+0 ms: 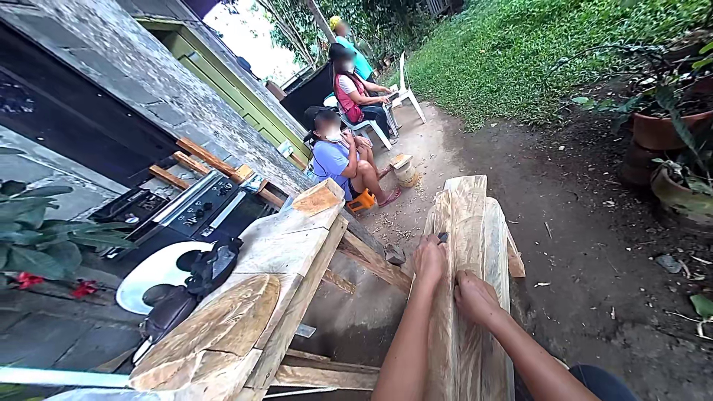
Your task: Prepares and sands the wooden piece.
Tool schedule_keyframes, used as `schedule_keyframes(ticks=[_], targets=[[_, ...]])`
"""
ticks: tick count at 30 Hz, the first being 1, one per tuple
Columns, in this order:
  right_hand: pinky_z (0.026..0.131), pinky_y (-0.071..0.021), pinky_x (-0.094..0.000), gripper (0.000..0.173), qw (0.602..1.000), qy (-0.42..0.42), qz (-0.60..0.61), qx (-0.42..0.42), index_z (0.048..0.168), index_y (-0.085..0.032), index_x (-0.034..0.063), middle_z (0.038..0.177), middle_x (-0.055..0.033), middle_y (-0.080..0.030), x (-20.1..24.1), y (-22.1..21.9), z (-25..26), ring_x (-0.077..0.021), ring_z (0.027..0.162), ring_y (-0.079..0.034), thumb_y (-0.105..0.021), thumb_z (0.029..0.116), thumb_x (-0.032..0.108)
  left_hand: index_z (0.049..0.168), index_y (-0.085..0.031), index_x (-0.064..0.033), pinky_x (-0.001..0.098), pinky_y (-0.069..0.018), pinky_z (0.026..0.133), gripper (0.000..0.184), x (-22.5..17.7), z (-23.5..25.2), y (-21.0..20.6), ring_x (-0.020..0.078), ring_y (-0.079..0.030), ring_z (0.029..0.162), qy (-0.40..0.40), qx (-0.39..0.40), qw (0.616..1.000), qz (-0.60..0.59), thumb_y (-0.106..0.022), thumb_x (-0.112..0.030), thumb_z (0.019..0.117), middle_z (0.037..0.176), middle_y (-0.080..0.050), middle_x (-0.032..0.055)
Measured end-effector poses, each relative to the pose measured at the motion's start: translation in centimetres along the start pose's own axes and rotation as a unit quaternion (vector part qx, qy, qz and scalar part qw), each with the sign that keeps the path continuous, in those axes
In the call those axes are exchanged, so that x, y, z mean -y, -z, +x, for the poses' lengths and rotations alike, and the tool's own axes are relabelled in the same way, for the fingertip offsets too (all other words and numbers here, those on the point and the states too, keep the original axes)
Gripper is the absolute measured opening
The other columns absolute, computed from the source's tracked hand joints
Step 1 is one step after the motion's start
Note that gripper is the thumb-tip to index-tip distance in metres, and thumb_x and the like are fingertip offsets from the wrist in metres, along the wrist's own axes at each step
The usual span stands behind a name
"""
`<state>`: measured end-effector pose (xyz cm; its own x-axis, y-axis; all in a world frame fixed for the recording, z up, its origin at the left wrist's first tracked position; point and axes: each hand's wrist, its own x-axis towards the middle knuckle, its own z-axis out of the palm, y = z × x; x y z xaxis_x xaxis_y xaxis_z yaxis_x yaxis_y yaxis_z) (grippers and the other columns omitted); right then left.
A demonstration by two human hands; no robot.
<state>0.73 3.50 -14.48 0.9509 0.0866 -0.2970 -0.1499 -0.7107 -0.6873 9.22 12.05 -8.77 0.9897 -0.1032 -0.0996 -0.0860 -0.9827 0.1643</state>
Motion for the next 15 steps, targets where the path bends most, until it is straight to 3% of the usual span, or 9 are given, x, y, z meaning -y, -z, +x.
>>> schedule_keyframes(ticks=[3,9,15], targets=[[0.101,-0.0514,-0.0512,0.036,1.0,0.002,0.002,0.005,0.134,-0.057,0.001,0.137,-0.0199,-0.06,-0.1,0.1,0.0,-0.0341,0.125,-0.062,-0.048,0.1055,0.021,0.13,-0.064,-0.0073,0.053,-0.0507,0.101,0.033,0.3,-0.7,0.1,0.0326,-0.065,0.119,-0.007,0.0,1.0,0.012,-0.049,-0.027,0.108,0.131,-0.065,0.016],[0.102,-0.0506,-0.0514,0.036,1.0,0.01,0.013,0.016,0.133,-0.058,0.0006,0.135,-0.0202,-0.06,-0.4,0.3,0.3,-0.0344,0.125,-0.061,-0.048,0.1058,0.021,0.132,-0.063,-0.0044,0.0513,-0.0503,0.099,0.035,0.8,-5.9,-0.8,0.0343,-0.066,0.115,-0.035,0.0,0.993,0.11,-0.045,-0.025,0.1091,0.13,-0.066,0.0172],[0.101,-0.0513,-0.0512,0.034,1.0,-0.008,0.008,0.011,0.132,-0.059,0.0014,0.134,-0.0197,-0.061,0.2,0.4,0.4,-0.034,0.124,-0.062,-0.048,0.1058,0.02,0.118,-0.07,-0.0079,0.0499,-0.0528,0.095,0.026,3.5,-5.8,-0.2,0.0283,-0.068,0.108,-0.032,-0.002,0.999,-0.041,-0.054,-0.024,0.1056,0.116,-0.07,0.0122]])
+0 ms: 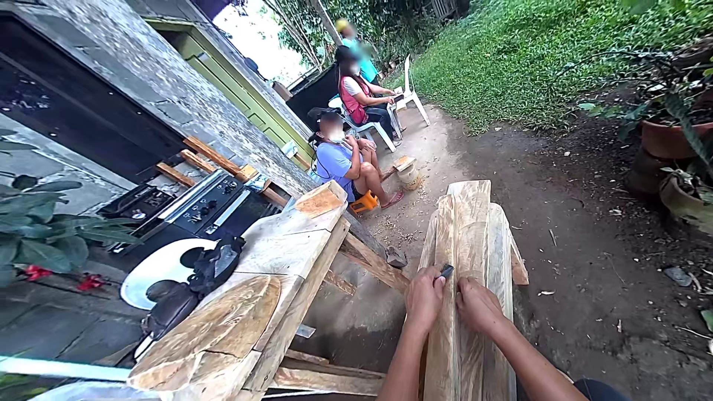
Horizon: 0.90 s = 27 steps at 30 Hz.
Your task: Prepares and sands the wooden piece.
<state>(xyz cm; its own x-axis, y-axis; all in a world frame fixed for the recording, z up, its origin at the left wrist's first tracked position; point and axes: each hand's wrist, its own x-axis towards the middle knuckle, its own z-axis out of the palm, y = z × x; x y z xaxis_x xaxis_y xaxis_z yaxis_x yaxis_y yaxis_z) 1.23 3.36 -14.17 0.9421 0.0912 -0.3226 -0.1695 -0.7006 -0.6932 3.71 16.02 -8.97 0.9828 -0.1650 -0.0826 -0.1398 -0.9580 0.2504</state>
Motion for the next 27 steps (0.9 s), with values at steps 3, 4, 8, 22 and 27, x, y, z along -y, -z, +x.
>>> schedule_keyframes(ticks=[3,4,8,22,27], targets=[[0.101,-0.0511,-0.0509,0.035,1.0,-0.002,-0.007,-0.007,0.134,-0.058,0.0013,0.136,-0.0202,-0.06,0.2,-0.1,-0.2,-0.0343,0.125,-0.062,-0.047,0.1064,0.021,0.118,-0.071,-0.0083,0.0482,-0.052,0.097,0.026,0.9,0.9,0.6,0.0273,-0.066,0.108,0.005,0.029,0.998,-0.058,-0.057,-0.026,0.1046,0.113,-0.068,0.0134],[0.101,-0.0514,-0.0508,0.035,1.0,-0.002,-0.01,-0.01,0.134,-0.058,0.0014,0.137,-0.02,-0.06,0.2,-0.2,-0.2,-0.0344,0.125,-0.062,-0.047,0.1063,0.02,0.117,-0.071,-0.0079,0.0472,-0.052,0.097,0.026,1.2,1.0,0.5,0.0273,-0.066,0.107,0.002,0.028,0.997,-0.069,-0.058,-0.026,0.104,0.112,-0.068,0.0139],[0.099,-0.0526,-0.0515,0.036,0.999,-0.008,-0.025,-0.023,0.135,-0.058,0.0006,0.138,-0.0202,-0.059,0.3,-0.7,-0.4,-0.0357,0.123,-0.063,-0.048,0.1057,0.02,0.119,-0.072,-0.0115,0.049,-0.0513,0.098,0.026,1.1,0.8,0.3,0.0296,-0.064,0.111,0.018,0.02,0.997,-0.077,-0.06,-0.028,0.103,0.118,-0.066,0.0152],[0.098,-0.0533,-0.0495,0.037,0.998,-0.019,-0.052,-0.041,0.137,-0.057,0.0015,0.139,-0.0195,-0.058,0.6,-1.4,-1.1,-0.0346,0.123,-0.063,-0.049,0.1052,0.018,0.145,-0.055,-0.0081,0.0476,-0.0509,0.101,0.043,1.4,0.2,-0.7,0.0286,-0.067,0.109,-0.031,-0.007,0.993,-0.112,-0.057,-0.021,0.1041,0.116,-0.07,0.0142],[0.097,-0.0537,-0.0494,0.037,0.997,-0.022,-0.052,-0.045,0.137,-0.057,0.0018,0.138,-0.0189,-0.058,0.7,-1.3,-1.2,-0.0337,0.122,-0.064,-0.049,0.1046,0.018,0.144,-0.057,-0.0083,0.0445,-0.0516,0.1,0.042,2.0,0.9,-1.0,0.0269,-0.067,0.106,-0.039,0.005,0.989,-0.145,-0.057,-0.02,0.1043,0.12,-0.069,0.0156]])
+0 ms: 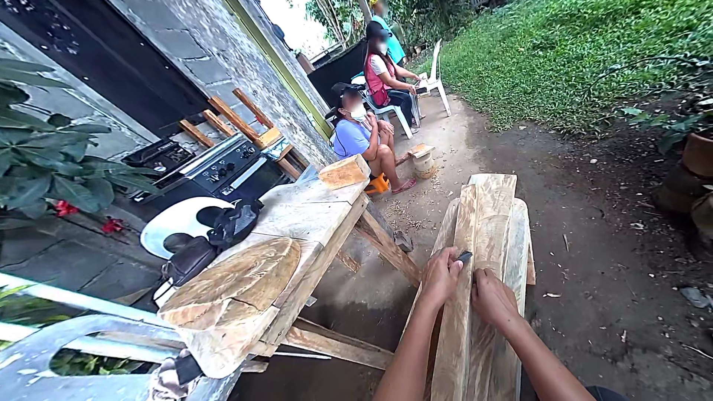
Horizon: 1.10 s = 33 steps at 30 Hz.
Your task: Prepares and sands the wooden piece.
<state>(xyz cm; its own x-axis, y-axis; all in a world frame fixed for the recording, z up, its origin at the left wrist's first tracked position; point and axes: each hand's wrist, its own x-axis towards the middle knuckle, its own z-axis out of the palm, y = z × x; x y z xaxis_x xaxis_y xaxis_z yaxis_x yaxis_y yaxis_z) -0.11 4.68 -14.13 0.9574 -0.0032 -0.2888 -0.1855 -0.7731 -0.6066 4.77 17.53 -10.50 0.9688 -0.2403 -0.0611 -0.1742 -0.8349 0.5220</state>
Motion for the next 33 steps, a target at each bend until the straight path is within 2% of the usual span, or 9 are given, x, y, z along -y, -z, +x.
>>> schedule_keyframes(ticks=[2,4,10,17,21,24,28,30,33], targets=[[0.097,-0.0536,-0.0493,0.037,1.0,0.005,0.003,0.0,0.138,-0.057,0.0021,0.138,-0.019,-0.058,-0.1,0.0,0.0,-0.0338,0.121,-0.064,-0.049,0.1048,0.018,0.14,-0.063,-0.012,0.0429,-0.0519,0.099,0.038,0.7,0.2,-0.2,0.0253,-0.067,0.106,-0.03,-0.016,0.999,-0.016,-0.057,-0.02,0.1035,0.121,-0.069,0.0146],[0.097,-0.0532,-0.0493,0.037,1.0,0.008,0.007,0.003,0.138,-0.056,0.0022,0.138,-0.0189,-0.058,-0.2,0.0,0.1,-0.0336,0.121,-0.064,-0.049,0.1048,0.018,0.135,-0.068,-0.0146,0.0429,-0.0507,0.103,0.034,1.1,0.0,-0.5,0.0257,-0.066,0.113,-0.052,-0.026,0.998,-0.025,-0.056,-0.019,0.104,0.126,-0.068,0.0145],[0.096,-0.0532,-0.0507,0.036,1.0,0.007,0.009,0.007,0.136,-0.057,0.0021,0.136,-0.019,-0.06,-0.3,0.1,0.5,-0.034,0.12,-0.065,-0.05,0.1043,0.018,0.127,-0.072,-0.0095,0.0411,-0.0506,0.103,0.029,1.4,0.1,-0.8,0.0246,-0.065,0.114,-0.062,-0.041,0.996,-0.046,-0.058,-0.018,0.1022,0.124,-0.068,0.0146],[0.097,-0.0531,-0.05,0.035,1.0,0.005,0.015,0.019,0.135,-0.058,0.0025,0.136,-0.0186,-0.061,-0.5,0.3,1.0,-0.0336,0.12,-0.065,-0.048,0.1054,0.018,0.124,-0.074,-0.0075,0.0427,-0.0509,0.101,0.029,1.5,-0.2,-1.8,0.0276,-0.065,0.111,-0.077,-0.081,0.992,-0.06,-0.059,-0.017,0.1006,0.119,-0.068,0.0169],[0.097,-0.0528,-0.0501,0.034,1.0,0.003,0.021,0.023,0.133,-0.058,0.003,0.134,-0.0183,-0.062,-0.6,0.5,1.3,-0.0328,0.121,-0.065,-0.047,0.1053,0.018,0.123,-0.075,-0.0091,0.0438,-0.0501,0.102,0.029,0.7,-0.4,-2.1,0.0291,-0.064,0.114,-0.054,-0.095,0.993,-0.043,-0.058,-0.018,0.1003,0.12,-0.068,0.0174],[0.098,-0.0525,-0.0504,0.034,0.999,0.003,0.028,0.026,0.133,-0.058,0.0037,0.134,-0.0176,-0.063,-0.7,0.5,1.5,-0.032,0.122,-0.064,-0.048,0.1052,0.019,0.121,-0.076,-0.0116,0.044,-0.0507,0.1,0.029,0.6,-0.3,-2.2,0.0282,-0.064,0.112,-0.033,-0.107,0.993,-0.046,-0.059,-0.02,0.0993,0.117,-0.068,0.0162],[0.098,-0.0521,-0.0501,0.033,0.999,0.007,0.03,0.027,0.132,-0.058,0.003,0.132,-0.0176,-0.063,-0.8,0.7,1.4,-0.0317,0.121,-0.064,-0.047,0.1055,0.019,0.121,-0.076,-0.013,0.0441,-0.0487,0.102,0.027,1.0,-0.3,-2.1,0.0314,-0.059,0.118,-0.033,-0.112,0.991,-0.059,-0.061,-0.019,0.0999,0.125,-0.061,0.0203],[0.098,-0.0519,-0.0502,0.033,0.999,0.009,0.032,0.027,0.132,-0.058,0.0027,0.132,-0.018,-0.063,-0.8,0.7,1.3,-0.0321,0.121,-0.064,-0.047,0.1057,0.019,0.124,-0.073,-0.0122,0.0408,-0.051,0.102,0.027,0.5,-0.5,-2.1,0.0278,-0.061,0.118,-0.019,-0.096,0.994,-0.049,-0.059,-0.018,0.1018,0.13,-0.061,0.019],[0.098,-0.0522,-0.05,0.033,0.999,0.011,0.033,0.025,0.132,-0.059,0.0033,0.132,-0.0178,-0.063,-0.8,0.6,1.4,-0.032,0.121,-0.064,-0.047,0.1054,0.019,0.128,-0.071,-0.0131,0.0438,-0.052,0.102,0.03,-0.8,-1.0,-2.1,0.0275,-0.063,0.119,0.009,-0.086,0.996,0.013,-0.055,-0.019,0.1033,0.132,-0.063,0.0154]])
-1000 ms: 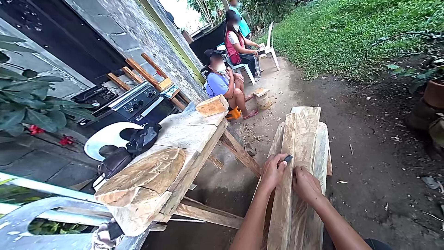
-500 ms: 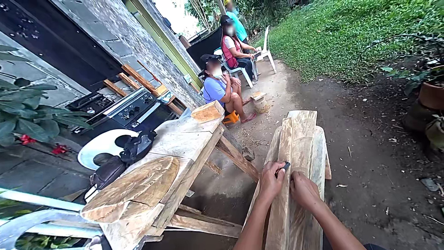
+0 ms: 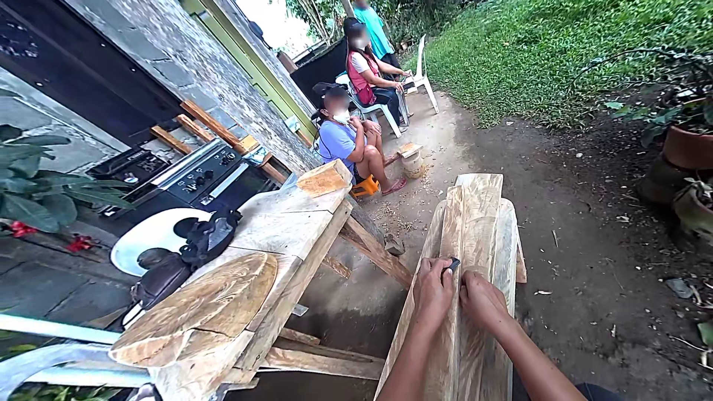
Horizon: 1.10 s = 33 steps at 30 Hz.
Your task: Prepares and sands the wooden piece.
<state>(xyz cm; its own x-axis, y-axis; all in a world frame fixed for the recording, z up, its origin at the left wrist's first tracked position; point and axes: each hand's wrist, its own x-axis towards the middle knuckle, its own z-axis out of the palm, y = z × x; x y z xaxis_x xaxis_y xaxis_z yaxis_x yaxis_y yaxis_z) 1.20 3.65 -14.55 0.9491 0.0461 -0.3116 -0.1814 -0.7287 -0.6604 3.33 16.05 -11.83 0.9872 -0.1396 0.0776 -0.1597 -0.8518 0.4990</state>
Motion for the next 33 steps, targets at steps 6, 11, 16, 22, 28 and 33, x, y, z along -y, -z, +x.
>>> schedule_keyframes(ticks=[6,11,16,22,28,33], targets=[[0.099,-0.052,-0.05,0.034,1.0,0.007,0.0,0.012,0.133,-0.059,0.0023,0.135,-0.0188,-0.06,-0.1,0.1,-0.3,-0.0327,0.123,-0.063,-0.048,0.1057,0.02,0.131,-0.07,-0.0157,0.046,-0.0516,0.1,0.032,-1.1,-0.4,0.2,0.0309,-0.063,0.118,0.013,0.017,0.997,0.078,-0.053,-0.021,0.1048,0.131,-0.063,0.0155],[0.1,-0.0517,-0.0503,0.035,1.0,0.013,0.006,0.016,0.135,-0.058,0.0012,0.137,-0.0199,-0.059,-0.2,0.1,-0.7,-0.0343,0.123,-0.063,-0.048,0.1059,0.02,0.125,-0.073,-0.0123,0.0456,-0.0517,0.101,0.029,-0.4,-1.2,0.0,0.0318,-0.063,0.118,-0.006,-0.009,0.999,0.041,-0.056,-0.018,0.1021,0.132,-0.062,0.0179],[0.102,-0.0512,-0.0497,0.037,1.0,0.019,0.004,0.015,0.137,-0.056,0.0007,0.138,-0.0208,-0.058,-0.2,-0.1,-1.1,-0.0346,0.125,-0.062,-0.048,0.1059,0.019,0.124,-0.072,-0.0086,0.0429,-0.0519,0.102,0.028,1.4,-2.6,0.9,0.0291,-0.063,0.117,-0.011,-0.008,1.0,0.012,-0.056,-0.015,0.1018,0.129,-0.063,0.0177],[0.101,-0.0515,-0.0501,0.039,1.0,0.011,-0.004,0.009,0.14,-0.054,0.0001,0.14,-0.021,-0.057,0.4,-0.5,-1.7,-0.0354,0.125,-0.061,-0.049,0.1057,0.019,0.128,-0.07,-0.0057,0.0452,-0.0494,0.107,0.03,3.7,-3.5,2.2,0.0277,-0.064,0.12,-0.039,0.021,0.999,-0.009,-0.056,-0.016,0.1027,0.128,-0.068,0.0151],[0.102,-0.0515,-0.0483,0.041,1.0,0.01,-0.012,0.009,0.141,-0.053,0.0001,0.139,-0.021,-0.057,0.7,-0.8,-1.9,-0.0345,0.125,-0.061,-0.049,0.1058,0.019,0.125,-0.073,-0.0082,0.0463,-0.0485,0.106,0.03,3.5,-5.5,2.8,0.0321,-0.062,0.12,-0.04,0.026,0.998,0.051,-0.058,-0.017,0.101,0.124,-0.067,0.0171],[0.102,-0.0515,-0.0483,0.04,1.0,-0.001,-0.012,0.006,0.14,-0.053,-0.0012,0.14,-0.0214,-0.056,1.2,-0.8,-1.9,-0.0345,0.126,-0.061,-0.05,0.1049,0.018,0.124,-0.074,-0.0078,0.0475,-0.0528,0.099,0.031,4.6,-7.9,3.6,0.0319,-0.066,0.11,-0.067,0.024,0.996,0.059,-0.061,-0.023,0.1004,0.117,-0.069,0.0171]])
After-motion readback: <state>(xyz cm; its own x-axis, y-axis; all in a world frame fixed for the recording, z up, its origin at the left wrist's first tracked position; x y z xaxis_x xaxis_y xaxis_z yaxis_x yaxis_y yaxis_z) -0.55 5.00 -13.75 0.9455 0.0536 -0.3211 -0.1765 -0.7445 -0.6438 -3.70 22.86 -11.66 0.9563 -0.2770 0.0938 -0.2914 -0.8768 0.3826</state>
